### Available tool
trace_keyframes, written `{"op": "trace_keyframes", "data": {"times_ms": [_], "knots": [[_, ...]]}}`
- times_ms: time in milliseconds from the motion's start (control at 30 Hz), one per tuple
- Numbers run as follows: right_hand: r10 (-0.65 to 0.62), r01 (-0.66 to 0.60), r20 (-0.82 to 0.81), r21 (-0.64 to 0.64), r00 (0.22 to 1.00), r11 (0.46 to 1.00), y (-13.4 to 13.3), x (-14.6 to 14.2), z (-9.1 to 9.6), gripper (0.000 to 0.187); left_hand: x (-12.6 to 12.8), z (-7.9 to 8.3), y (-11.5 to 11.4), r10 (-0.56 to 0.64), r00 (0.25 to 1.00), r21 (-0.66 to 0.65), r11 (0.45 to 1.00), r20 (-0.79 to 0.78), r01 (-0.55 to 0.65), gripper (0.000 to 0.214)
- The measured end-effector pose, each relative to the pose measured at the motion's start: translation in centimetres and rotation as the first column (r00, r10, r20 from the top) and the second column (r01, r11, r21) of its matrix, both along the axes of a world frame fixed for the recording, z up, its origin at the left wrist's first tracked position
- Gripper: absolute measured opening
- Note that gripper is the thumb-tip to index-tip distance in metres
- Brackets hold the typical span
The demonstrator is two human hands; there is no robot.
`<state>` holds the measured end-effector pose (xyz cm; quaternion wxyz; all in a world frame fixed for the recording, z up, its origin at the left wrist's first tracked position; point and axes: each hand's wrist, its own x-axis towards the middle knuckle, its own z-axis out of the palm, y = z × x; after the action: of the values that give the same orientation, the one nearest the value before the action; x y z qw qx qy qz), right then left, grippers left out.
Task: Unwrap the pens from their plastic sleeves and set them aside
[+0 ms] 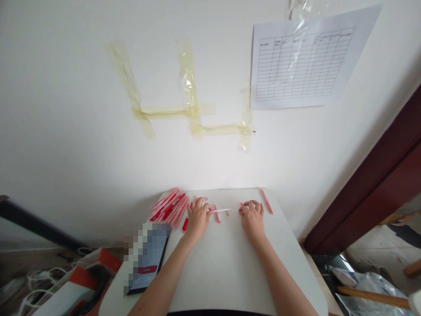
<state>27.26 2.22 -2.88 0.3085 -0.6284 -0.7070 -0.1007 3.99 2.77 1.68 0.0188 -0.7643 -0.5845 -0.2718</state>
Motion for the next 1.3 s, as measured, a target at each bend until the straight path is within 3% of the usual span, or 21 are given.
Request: {"op": "trace_keyframes", "data": {"times_ms": [467,900,1133,1300], "knots": [[0.162,-0.159,-0.132,0.03,0.978,0.987,0.0,-0.2,0.2,0.015,0.2,-1.2,-0.9,-0.037,0.996,0.031,0.999,0.079,0.034,0.002],[0.236,-0.227,-0.138,0.077,0.962,0.971,0.4,-0.3,-0.4,0.009,0.5,-1.4,-1.1,-0.091,0.992,0.067,0.994,0.09,0.085,0.004],[0.295,-0.285,-0.167,0.082,0.941,0.955,0.0,-0.7,0.2,0.012,0.5,-1.3,-1.1,-0.119,0.986,0.077,0.991,0.117,0.111,0.005],[0.263,-0.254,-0.184,0.072,0.947,0.964,-0.1,-0.5,0.5,0.019,0.3,-1.4,-1.0,-0.096,0.988,0.087,0.992,0.118,0.086,0.005]]}}
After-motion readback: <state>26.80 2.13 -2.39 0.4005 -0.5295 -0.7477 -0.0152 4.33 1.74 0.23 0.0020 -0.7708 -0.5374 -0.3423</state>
